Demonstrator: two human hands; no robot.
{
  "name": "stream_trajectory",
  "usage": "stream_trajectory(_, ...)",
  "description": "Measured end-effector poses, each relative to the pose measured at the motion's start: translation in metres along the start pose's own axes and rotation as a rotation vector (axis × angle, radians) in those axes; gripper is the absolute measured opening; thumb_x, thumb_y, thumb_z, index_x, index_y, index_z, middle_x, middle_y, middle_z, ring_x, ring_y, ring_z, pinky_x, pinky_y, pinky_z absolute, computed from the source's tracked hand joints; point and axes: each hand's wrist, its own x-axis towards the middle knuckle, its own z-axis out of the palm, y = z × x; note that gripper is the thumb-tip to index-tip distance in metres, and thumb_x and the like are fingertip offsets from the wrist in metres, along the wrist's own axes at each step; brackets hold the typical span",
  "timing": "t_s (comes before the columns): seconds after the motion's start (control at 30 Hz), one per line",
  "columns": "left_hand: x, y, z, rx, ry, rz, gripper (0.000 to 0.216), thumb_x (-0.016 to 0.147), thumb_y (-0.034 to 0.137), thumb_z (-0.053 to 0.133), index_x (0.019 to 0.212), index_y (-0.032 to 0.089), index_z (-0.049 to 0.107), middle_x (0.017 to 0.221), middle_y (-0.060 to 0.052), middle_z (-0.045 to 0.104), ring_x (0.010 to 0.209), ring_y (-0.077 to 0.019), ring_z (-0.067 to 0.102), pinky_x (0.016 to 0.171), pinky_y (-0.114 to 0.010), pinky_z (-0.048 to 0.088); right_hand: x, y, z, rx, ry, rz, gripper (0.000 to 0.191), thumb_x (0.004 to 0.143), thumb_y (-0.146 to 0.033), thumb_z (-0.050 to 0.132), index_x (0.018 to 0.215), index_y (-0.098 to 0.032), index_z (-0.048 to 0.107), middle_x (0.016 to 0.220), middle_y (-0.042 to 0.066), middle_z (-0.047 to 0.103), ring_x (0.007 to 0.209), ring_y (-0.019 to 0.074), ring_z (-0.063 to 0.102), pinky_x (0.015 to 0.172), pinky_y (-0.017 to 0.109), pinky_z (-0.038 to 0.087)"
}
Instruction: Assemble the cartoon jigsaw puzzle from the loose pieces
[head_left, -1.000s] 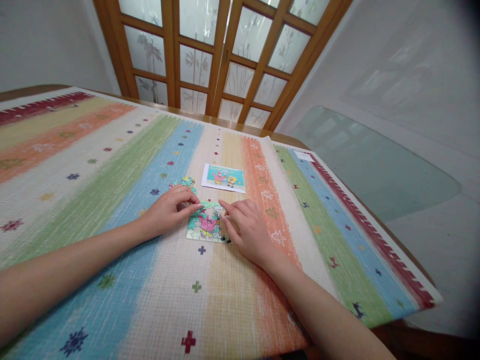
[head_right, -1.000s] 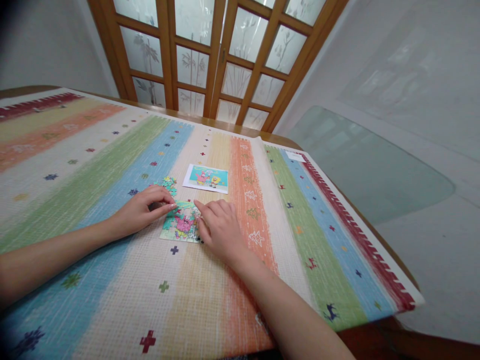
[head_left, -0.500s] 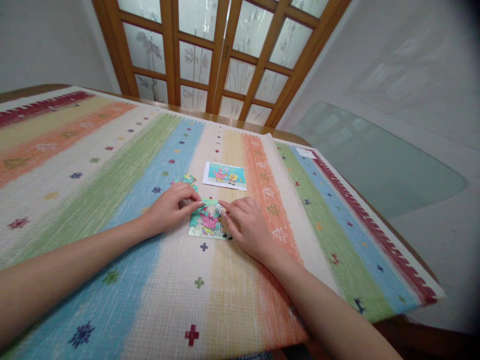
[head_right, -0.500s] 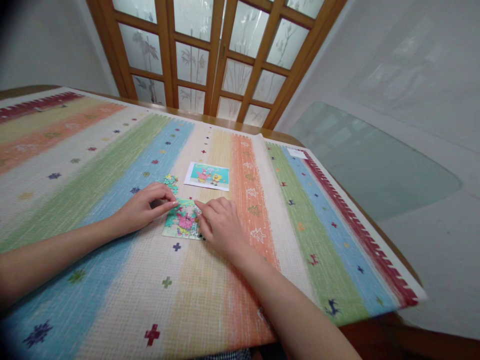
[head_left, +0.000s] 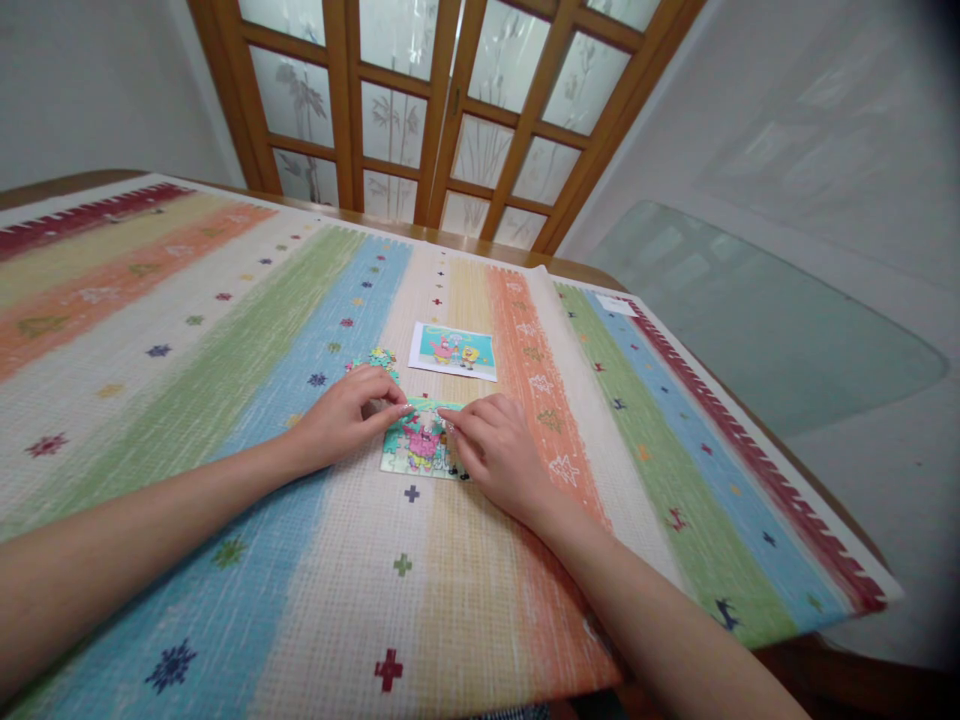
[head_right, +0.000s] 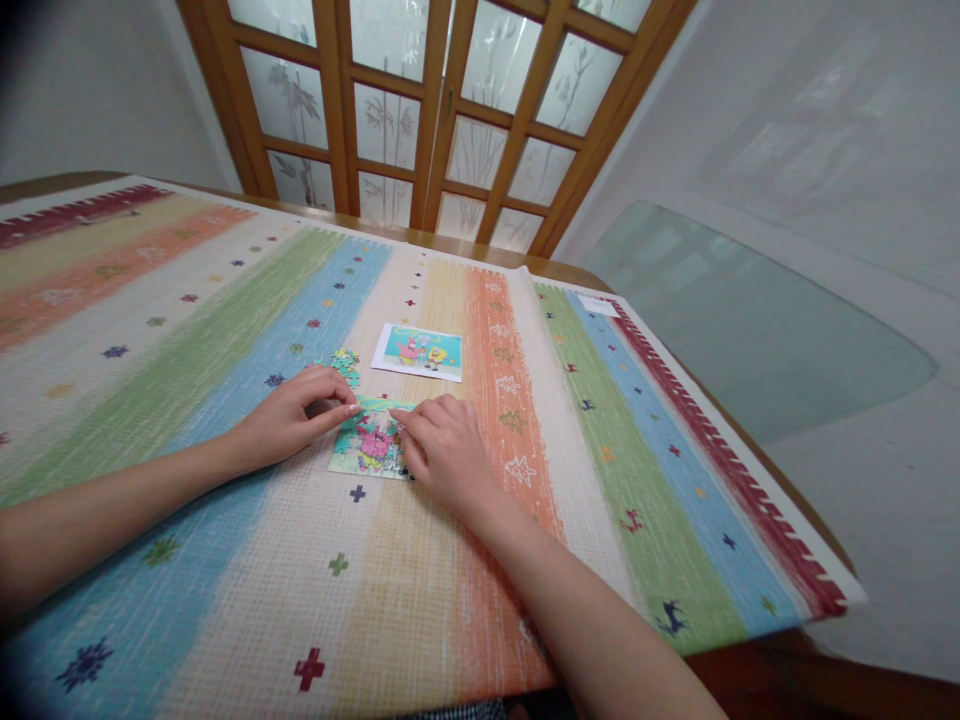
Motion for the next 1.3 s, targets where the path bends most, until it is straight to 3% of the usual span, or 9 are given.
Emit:
stream_trajectory(0.6, 0.0, 0.001, -0.001, -0.001, -0.012, 0.007, 0.021, 0.098, 0.038, 0.062, 0.09, 0.02, 0.07, 0.09, -0.003, 0.064, 0.092, -0.02, 0.056, 0.086, -0.035, 0.041, 0.001, 0.0, 0.002, -0.021, -0.036, 0.012, 0.022, 0.1, -0.025, 0.058, 0.113, -0.021, 0.075, 0.094, 0.007, 0.07, 0.094, 0.0237, 0.055, 0.084, 0.039, 0.037)
stream_trajectory(1.1, -0.001, 0.009, -0.001, 0.072, -0.075, 0.131, 0.022, 0.1, 0.038, 0.057, 0.093, 0.021, 0.07, 0.093, -0.004, 0.062, 0.095, -0.021, 0.055, 0.088, -0.037, 0.04, 0.003, -0.011, 0.003, -0.001, -0.057, -0.028, 0.022, 0.101, -0.033, 0.058, 0.111, -0.024, 0.075, 0.095, 0.005, 0.071, 0.095, 0.0227, 0.054, 0.084, 0.039, 0.034)
stream_trajectory(1.3, -0.001, 0.013, 0.002, 0.058, -0.07, 0.149, 0.02, 0.1, 0.037, 0.058, 0.094, 0.022, 0.07, 0.093, -0.003, 0.063, 0.095, -0.0207, 0.054, 0.089, -0.036, 0.04, 0.006, -0.012, 0.01, -0.001, -0.048, -0.018, 0.02, 0.102, -0.032, 0.057, 0.101, -0.024, 0.075, 0.095, 0.005, 0.072, 0.094, 0.0222, 0.054, 0.083, 0.038, 0.034)
